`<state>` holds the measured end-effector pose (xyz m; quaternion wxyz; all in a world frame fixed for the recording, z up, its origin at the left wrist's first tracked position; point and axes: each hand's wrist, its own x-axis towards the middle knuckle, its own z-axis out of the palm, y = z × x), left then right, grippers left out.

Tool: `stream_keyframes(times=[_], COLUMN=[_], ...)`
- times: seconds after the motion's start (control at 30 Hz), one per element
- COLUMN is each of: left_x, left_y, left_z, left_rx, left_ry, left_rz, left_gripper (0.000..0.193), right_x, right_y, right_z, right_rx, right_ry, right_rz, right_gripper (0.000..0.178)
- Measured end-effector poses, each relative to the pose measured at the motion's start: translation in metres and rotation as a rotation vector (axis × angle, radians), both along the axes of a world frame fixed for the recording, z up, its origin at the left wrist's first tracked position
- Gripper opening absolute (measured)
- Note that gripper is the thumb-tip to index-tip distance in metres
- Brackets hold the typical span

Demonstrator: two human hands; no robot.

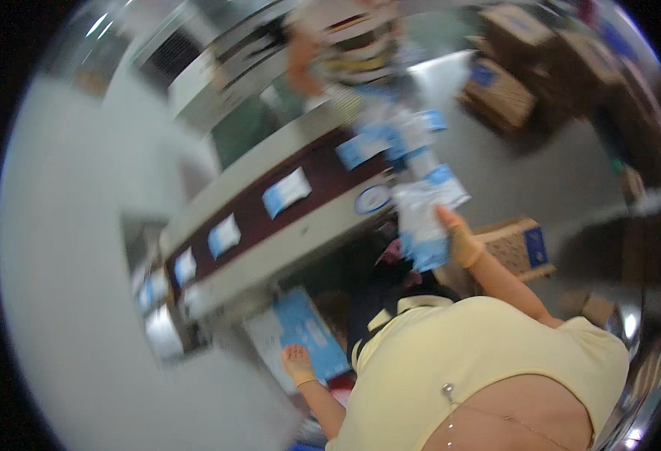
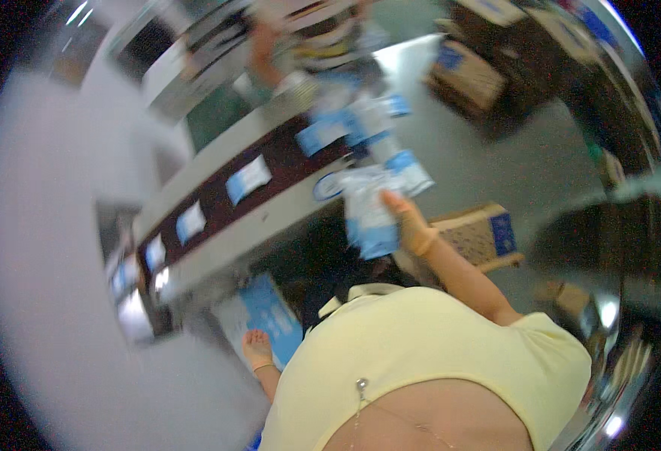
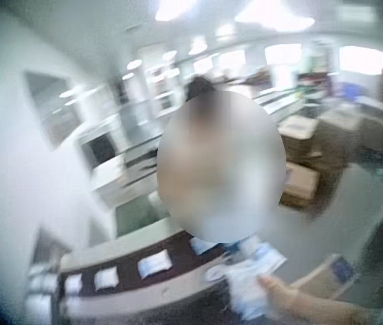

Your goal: The person repeatedly picks up small white packets from a table and places them into a cardboard box. The camera shakes violently throughout the process, making the view unstable. The person also handles the cardboard box, opening and closing it as they pack.

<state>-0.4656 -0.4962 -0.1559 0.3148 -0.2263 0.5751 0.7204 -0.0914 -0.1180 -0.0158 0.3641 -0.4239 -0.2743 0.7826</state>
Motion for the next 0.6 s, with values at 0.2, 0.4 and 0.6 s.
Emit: stream_keyframes(times=[0.2,0.4,0.6], left_x=[-0.002,-0.077,-0.03], left_y=[0.309,0.432,0.424], left_z=[0.104,0.083,0.03], left_rx=[-0.005,-0.207,-0.596], left_ry=[0.558,0.99,1.721], left_rz=[-0.979,-0.938,-1.336], left_gripper=[0.022,0.022,0.075], right_x=[-0.01,0.047,0.046], right_y=[-0.03,-0.054,-0.074], right_z=[0.052,0.002,-0.017], right_rx=[-0.06,0.144,0.062], right_ry=[0.322,0.297,0.278], right_rz=[-0.163,-0.355,-0.608], right_gripper=[0.067,0.088,0.083])
